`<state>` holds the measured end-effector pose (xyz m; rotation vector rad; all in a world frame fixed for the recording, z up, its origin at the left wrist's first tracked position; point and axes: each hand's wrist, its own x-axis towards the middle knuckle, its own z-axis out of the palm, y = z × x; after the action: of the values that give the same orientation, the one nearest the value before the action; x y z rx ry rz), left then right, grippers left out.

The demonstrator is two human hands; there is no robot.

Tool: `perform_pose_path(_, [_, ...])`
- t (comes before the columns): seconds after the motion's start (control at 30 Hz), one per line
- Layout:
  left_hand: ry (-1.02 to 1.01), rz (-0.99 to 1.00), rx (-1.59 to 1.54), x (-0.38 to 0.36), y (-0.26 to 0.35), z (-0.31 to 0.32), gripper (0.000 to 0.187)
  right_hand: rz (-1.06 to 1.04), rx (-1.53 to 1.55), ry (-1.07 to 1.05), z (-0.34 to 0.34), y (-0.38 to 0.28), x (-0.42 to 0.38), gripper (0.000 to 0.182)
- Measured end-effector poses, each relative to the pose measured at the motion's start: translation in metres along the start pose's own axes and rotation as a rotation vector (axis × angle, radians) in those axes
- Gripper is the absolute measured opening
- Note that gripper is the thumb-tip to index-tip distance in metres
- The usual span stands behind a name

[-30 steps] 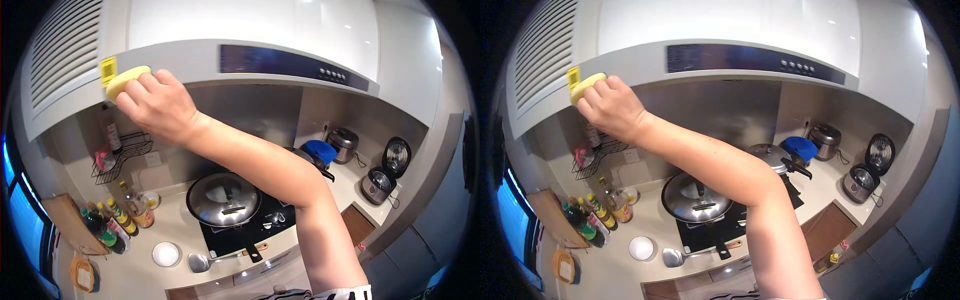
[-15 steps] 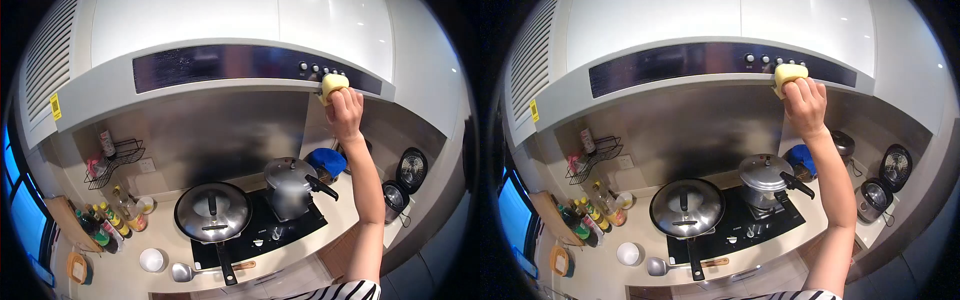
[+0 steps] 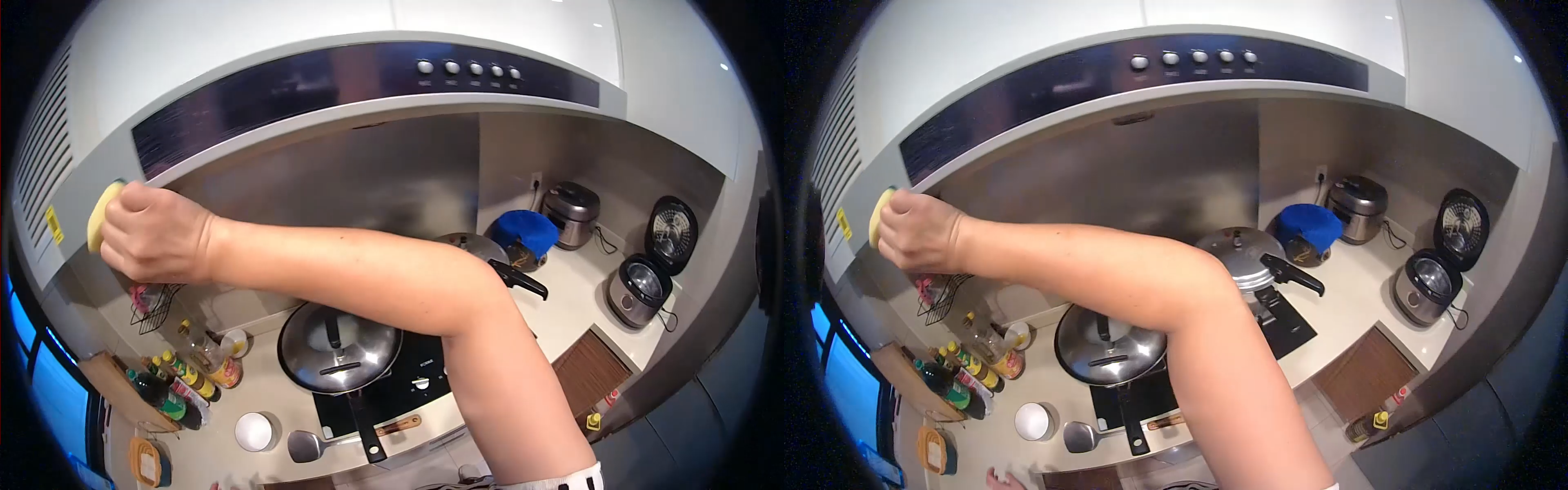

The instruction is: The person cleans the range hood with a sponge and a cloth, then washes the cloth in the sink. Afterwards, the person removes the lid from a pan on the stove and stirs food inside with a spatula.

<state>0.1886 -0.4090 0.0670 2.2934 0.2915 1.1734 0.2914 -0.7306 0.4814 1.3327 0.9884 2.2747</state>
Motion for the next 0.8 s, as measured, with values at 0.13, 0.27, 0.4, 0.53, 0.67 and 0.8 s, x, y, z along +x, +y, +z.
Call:
perform_pose_path(0.13, [-0.118,0.032,-0.197,-0.001,0.072,0.033,0.038,-0.079,0.018,-0.082,-0.043,0.044,-0.025,0.01])
perform_pose_path(0.27, [-0.159,0.038,-0.226,-0.018,0.091,0.039,0.041,-0.076,-0.197,-0.262,-0.149,0.13,-0.075,0.006])
perform_pose_path(0.4, [-0.125,0.124,-0.163,-0.031,0.079,0.029,0.039,-0.073,-0.451,-0.552,-0.274,0.222,-0.122,0.012])
perform_pose_path(0.53, [-0.109,-0.036,-0.069,-0.037,0.077,0.013,0.035,0.116,-0.642,-0.649,-0.374,0.298,-0.166,0.018])
perform_pose_path(0.67, [-0.074,-0.034,-0.045,-0.042,0.057,0.01,0.032,0.315,-0.694,-0.672,-0.404,0.324,-0.187,0.022])
perform_pose_path(0.8, [-0.064,-0.108,-0.172,-0.045,0.049,0.016,0.03,0.251,-0.6,-0.502,-0.389,0.309,-0.179,0.05])
